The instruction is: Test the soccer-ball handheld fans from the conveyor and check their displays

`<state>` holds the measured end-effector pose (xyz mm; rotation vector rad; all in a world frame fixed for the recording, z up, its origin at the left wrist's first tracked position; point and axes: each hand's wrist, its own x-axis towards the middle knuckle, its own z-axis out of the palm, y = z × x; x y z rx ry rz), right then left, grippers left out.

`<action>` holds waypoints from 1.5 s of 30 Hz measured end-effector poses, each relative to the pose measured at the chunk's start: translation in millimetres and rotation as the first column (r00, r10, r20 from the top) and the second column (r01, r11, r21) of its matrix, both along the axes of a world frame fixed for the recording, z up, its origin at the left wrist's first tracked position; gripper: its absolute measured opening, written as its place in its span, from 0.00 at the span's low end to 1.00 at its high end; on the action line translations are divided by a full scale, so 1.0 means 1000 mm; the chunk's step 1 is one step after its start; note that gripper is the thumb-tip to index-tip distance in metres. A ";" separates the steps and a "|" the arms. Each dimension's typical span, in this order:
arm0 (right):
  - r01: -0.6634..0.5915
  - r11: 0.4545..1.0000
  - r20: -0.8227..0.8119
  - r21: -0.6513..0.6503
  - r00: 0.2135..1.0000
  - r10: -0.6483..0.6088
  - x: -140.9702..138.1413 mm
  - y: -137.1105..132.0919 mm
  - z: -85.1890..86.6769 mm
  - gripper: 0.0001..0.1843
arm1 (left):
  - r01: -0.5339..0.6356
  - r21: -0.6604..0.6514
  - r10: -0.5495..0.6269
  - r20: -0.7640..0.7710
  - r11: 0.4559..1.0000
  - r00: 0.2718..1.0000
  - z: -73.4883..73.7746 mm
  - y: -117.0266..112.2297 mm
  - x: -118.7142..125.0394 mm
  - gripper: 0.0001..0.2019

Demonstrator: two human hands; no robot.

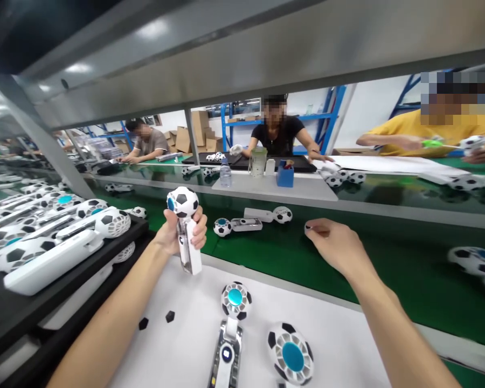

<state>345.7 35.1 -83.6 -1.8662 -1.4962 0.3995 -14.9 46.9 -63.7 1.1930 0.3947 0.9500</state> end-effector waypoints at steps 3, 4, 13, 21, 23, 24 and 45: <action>-0.011 1.000 0.009 -0.018 1.000 0.011 0.001 0.003 -0.003 0.13 | -0.032 0.020 0.032 -0.032 0.999 0.999 -0.005 0.003 0.000 0.38; -0.012 1.000 0.013 -0.022 1.000 0.012 0.001 0.004 -0.005 0.13 | -0.058 0.029 0.059 -0.047 0.998 0.997 -0.007 0.005 -0.001 0.37; -0.044 0.998 0.042 -0.037 0.998 0.046 0.005 0.010 -0.011 0.15 | -0.485 0.261 0.543 -0.246 0.835 0.803 -0.040 0.028 0.003 0.26; -0.052 0.998 0.065 -0.028 0.996 0.053 0.005 0.007 -0.009 0.17 | -0.520 0.364 0.634 -0.449 0.773 0.629 -0.089 0.048 -0.009 0.17; -0.052 0.998 0.072 -0.027 0.996 0.054 0.005 0.006 -0.009 0.16 | -0.498 0.348 0.607 -0.490 0.794 0.626 -0.094 0.053 -0.015 0.16; -0.051 0.998 0.075 -0.027 0.996 0.052 0.005 0.006 -0.010 0.16 | -0.487 0.338 0.591 -0.505 0.806 0.629 -0.095 0.055 -0.018 0.17; -0.082 0.996 0.104 -0.032 0.991 0.085 0.001 0.008 -0.020 0.17 | -0.205 0.208 0.292 -0.657 0.956 0.695 -0.080 0.051 -0.025 0.35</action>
